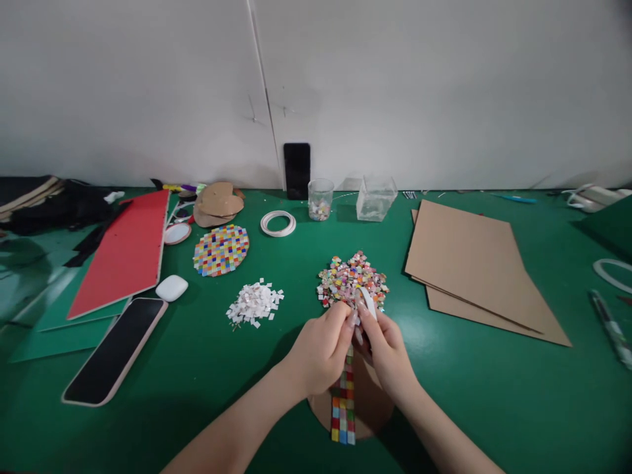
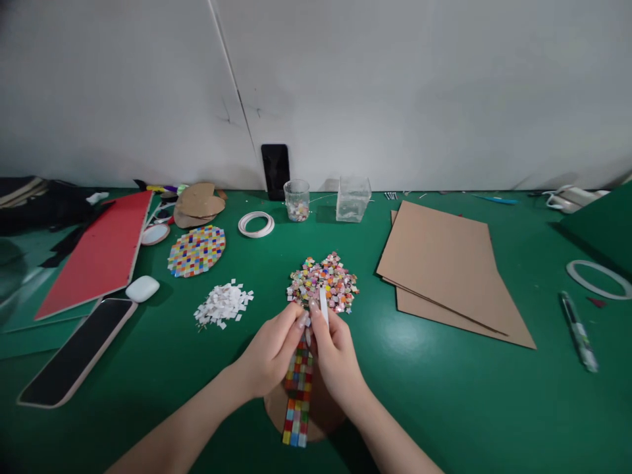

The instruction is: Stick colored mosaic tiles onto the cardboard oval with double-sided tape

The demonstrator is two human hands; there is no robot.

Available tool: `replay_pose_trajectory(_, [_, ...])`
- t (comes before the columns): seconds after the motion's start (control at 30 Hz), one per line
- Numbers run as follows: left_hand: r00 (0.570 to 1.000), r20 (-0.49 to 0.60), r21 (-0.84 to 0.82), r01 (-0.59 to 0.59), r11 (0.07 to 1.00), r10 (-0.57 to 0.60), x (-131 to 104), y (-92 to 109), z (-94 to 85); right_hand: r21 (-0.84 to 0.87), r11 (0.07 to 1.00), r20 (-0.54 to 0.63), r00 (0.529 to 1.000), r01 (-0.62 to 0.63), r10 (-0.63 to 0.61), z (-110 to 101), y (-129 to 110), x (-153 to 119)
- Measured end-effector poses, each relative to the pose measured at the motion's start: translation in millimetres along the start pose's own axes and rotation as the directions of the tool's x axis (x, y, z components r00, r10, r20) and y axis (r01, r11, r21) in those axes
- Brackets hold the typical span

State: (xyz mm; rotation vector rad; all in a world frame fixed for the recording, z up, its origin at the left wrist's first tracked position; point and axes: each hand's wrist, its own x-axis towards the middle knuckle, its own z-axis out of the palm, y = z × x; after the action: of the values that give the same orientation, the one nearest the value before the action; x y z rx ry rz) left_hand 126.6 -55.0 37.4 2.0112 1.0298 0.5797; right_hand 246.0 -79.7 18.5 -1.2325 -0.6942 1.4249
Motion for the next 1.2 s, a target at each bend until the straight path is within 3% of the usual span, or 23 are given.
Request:
replay_pose_trajectory(0.27, [1.000,0.004,-0.038,0.002,0.999,-0.002,0.1,0.9,0.4,-0.010,1.000,-0.008,1.000,-0.008,0.007,1.3,-1.9,1.0])
replay_pose_trajectory(0.83, [1.000,-0.005,0.046,-0.010,0.999,0.011,-0.1,0.5,0.6,0.015,1.000,0.000,1.000,-0.004,0.004,-0.5,0.1,0.6])
replay_pose_trajectory(1.2, [1.000,-0.011,-0.015,-0.017,1.000,0.017,0.8,2.9,0.2,-0.014,1.000,-0.024,1.000,0.006,-0.006,0.8,-1.6,1.3])
